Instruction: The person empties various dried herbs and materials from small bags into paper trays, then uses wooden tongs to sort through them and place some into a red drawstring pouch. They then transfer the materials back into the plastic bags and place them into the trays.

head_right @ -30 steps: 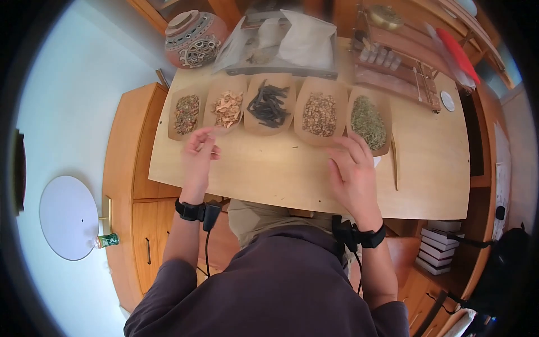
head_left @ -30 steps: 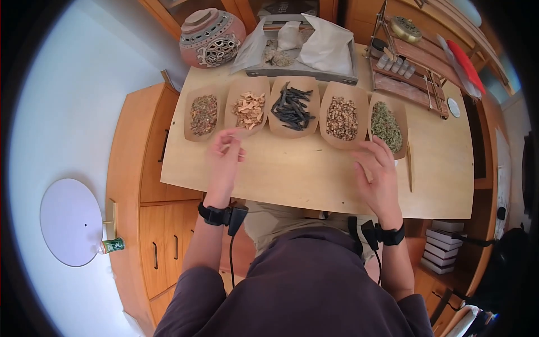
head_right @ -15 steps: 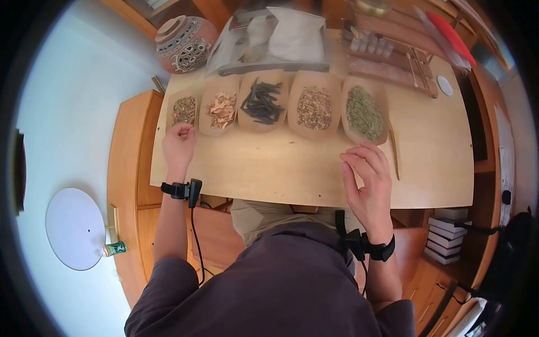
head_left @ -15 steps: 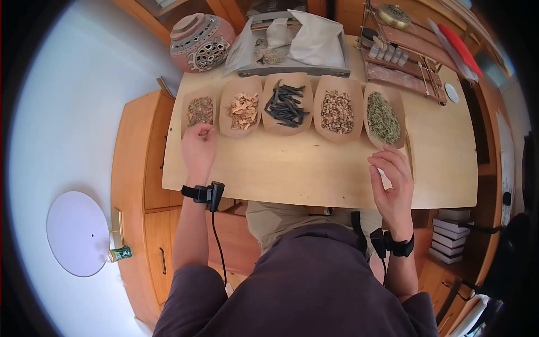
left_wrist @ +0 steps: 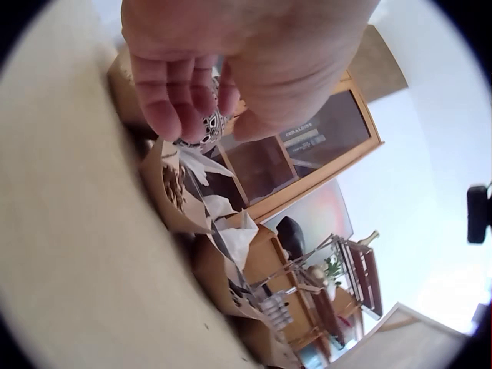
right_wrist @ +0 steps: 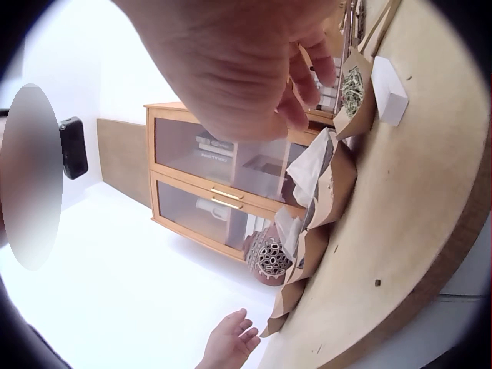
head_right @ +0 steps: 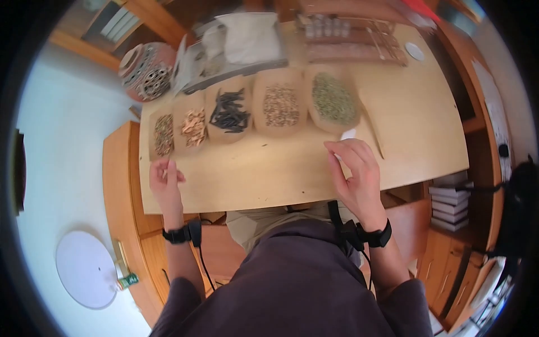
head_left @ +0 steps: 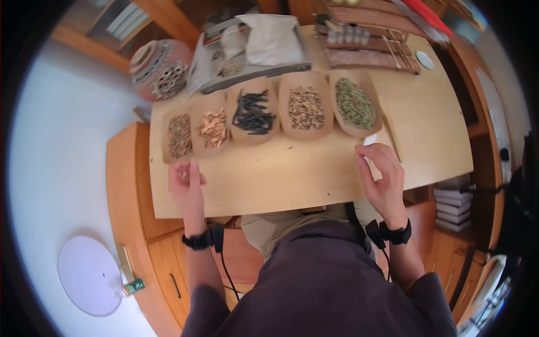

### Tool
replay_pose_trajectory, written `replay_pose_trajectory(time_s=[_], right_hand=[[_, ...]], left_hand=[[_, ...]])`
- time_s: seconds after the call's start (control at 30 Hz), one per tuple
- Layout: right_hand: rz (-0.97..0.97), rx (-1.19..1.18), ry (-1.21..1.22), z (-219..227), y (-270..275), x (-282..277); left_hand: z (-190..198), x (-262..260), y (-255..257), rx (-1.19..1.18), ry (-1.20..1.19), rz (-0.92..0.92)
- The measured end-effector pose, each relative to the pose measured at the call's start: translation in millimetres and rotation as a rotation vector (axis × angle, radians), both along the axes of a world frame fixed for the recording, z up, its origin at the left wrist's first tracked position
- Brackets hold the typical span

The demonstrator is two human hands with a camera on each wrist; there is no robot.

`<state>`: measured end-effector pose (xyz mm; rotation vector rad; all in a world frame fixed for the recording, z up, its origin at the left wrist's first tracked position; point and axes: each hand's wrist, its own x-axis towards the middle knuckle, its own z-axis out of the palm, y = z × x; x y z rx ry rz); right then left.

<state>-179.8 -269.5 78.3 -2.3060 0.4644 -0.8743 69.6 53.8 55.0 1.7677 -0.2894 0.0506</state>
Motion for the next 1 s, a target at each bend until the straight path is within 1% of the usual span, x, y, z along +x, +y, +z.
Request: replay_pose_trajectory(time_s=[0.07,0.17,0.23,0.33,0.37,0.47,0.57,0.67,0.8,0.93,1.0], right_hand=[[-0.083,0.069,-0.006,-7.1,-6.9,-6.5],[-0.21,0.316,-0.039,-15.4,-12.4,-14.9],[-0.235,0.365,-0.054,-26.6,-18.6,-19.1],[-0.271,0.412,-0.032,-39.4,-25.8,-25.8],[-0.285,0.424,-0.018,-43.7,-26.2,-27.4],[-0.304,0.407,-0.048,-63.2,-25.8,-28.2],[-0.306,0.457,-0.031,-65.7,-24.8,-30.7],[-0.27,0.416,-0.079,-61.2,-21.1,-26.2],[-0.264,0.31,-0.025,-53.8,-21.0,-23.9],[-0.237,0.026,0.069,-47.5,-25.4,-15.2],[-0.223,0.004,0.162,-44.2,-24.2,-16.2]], left_hand=[[-6.5,-20.5,-0.9,0.002,0.027,-0.072],[-19.5,-40.4,0.8,0.029,0.034,-0.125],[-31.7,-47.5,-2.1,0.002,0.052,-0.13],[-43.8,-57.1,-12.8,0.035,0.091,-0.1],[-51.8,-59.0,-14.3,0.085,0.091,-0.064],[-57.7,-61.4,-21.5,0.224,-0.057,-0.095],[-56.0,-63.7,-26.0,0.261,-0.104,-0.035],[-55.2,-62.8,-27.8,0.284,-0.12,-0.031],[-56.1,-61.5,-28.6,0.298,-0.152,-0.053],[-57.3,-61.4,-29.1,0.28,-0.125,-0.057],[-54.0,-62.1,-29.4,0.284,-0.117,-0.059]])
